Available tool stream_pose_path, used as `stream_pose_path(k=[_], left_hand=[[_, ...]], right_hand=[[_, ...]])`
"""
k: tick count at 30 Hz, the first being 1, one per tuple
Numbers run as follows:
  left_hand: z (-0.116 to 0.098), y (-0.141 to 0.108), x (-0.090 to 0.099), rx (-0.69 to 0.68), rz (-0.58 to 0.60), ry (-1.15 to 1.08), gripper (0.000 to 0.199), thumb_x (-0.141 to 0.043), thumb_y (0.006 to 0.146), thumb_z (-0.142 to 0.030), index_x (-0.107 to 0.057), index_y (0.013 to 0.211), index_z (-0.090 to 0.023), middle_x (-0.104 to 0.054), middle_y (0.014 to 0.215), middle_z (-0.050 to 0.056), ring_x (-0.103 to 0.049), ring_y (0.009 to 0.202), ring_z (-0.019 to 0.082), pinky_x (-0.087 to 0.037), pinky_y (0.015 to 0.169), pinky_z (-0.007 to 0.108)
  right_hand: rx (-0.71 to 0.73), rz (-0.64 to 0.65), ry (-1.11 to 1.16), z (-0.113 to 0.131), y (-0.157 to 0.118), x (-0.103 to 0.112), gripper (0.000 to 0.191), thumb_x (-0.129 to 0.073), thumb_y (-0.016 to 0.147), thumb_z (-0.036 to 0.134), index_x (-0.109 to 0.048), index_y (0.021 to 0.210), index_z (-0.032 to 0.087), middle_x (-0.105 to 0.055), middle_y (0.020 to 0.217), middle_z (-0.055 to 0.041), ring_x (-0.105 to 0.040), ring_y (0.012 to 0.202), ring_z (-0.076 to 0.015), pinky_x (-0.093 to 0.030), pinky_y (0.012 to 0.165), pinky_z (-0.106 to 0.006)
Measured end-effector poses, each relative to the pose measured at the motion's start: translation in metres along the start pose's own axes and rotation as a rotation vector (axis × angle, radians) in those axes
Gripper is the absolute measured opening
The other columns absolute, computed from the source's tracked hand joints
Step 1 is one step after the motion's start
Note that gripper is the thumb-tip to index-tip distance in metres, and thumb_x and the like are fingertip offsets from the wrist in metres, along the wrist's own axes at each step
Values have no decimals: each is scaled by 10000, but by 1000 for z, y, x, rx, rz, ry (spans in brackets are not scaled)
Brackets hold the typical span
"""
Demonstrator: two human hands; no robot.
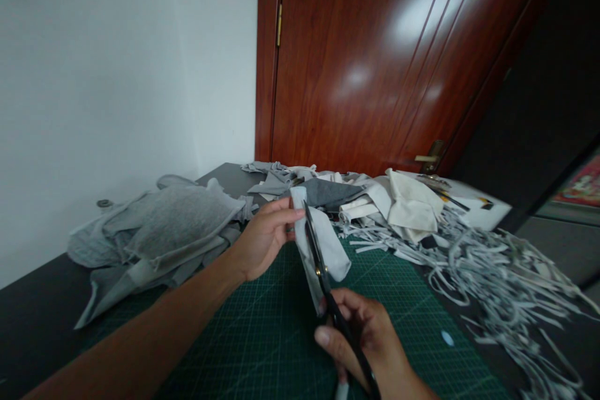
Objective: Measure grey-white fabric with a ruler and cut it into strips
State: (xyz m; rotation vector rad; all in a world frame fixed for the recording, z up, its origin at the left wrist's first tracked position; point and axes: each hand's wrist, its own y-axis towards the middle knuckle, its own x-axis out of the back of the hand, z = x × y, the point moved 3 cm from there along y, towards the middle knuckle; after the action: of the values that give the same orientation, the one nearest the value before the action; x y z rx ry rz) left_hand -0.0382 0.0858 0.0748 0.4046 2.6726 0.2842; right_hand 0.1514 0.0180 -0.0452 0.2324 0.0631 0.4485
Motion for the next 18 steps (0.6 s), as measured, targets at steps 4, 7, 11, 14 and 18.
stream_pose_path(k=[4, 7, 11, 14, 18], left_hand=[[-1, -1, 1, -19, -22, 12, 221, -850, 750, -254, -787, 921, -130, -770, 913, 83, -658, 799, 179, -539, 776, 286], [-1, -3, 0, 32, 20, 18, 248, -853, 720, -263, -806, 921, -124, -779, 883, 87, -658, 767, 178, -541, 779, 297], [0, -5, -2, 100, 60, 32, 241, -856, 698, -280, -817, 882, -130, -796, 897, 94, -671, 750, 185, -557, 782, 311], [1, -4, -2, 116, 59, 34, 241, -866, 686, -285, -822, 869, -133, -804, 921, 93, -679, 756, 180, -556, 770, 295], [4, -4, -2, 131, 60, 38, 240, -868, 687, -290, -825, 863, -132, -806, 913, 85, -678, 728, 168, -558, 752, 283]], right_hand=[[9, -12, 35, -1, 0, 0, 429, -900, 861, 546, -704, 1013, 196, -529, 588, 94, -395, 374, -45, -331, 349, -134], [32, -11, 65, 2, 0, -1, 449, -907, 849, 555, -708, 1029, 195, -534, 600, 93, -377, 382, -40, -342, 355, -133], [30, 1, 85, 8, -2, -2, 473, -918, 838, 556, -716, 1067, 194, -556, 648, 77, -402, 433, -50, -393, 396, -142], [39, 4, 112, 12, -3, -3, 495, -920, 824, 573, -716, 1068, 193, -557, 670, 70, -385, 453, -56, -412, 395, -150], [35, 0, 75, 13, -2, -3, 513, -920, 822, 580, -717, 1081, 187, -564, 670, 68, -395, 454, -58, -424, 407, -160]])
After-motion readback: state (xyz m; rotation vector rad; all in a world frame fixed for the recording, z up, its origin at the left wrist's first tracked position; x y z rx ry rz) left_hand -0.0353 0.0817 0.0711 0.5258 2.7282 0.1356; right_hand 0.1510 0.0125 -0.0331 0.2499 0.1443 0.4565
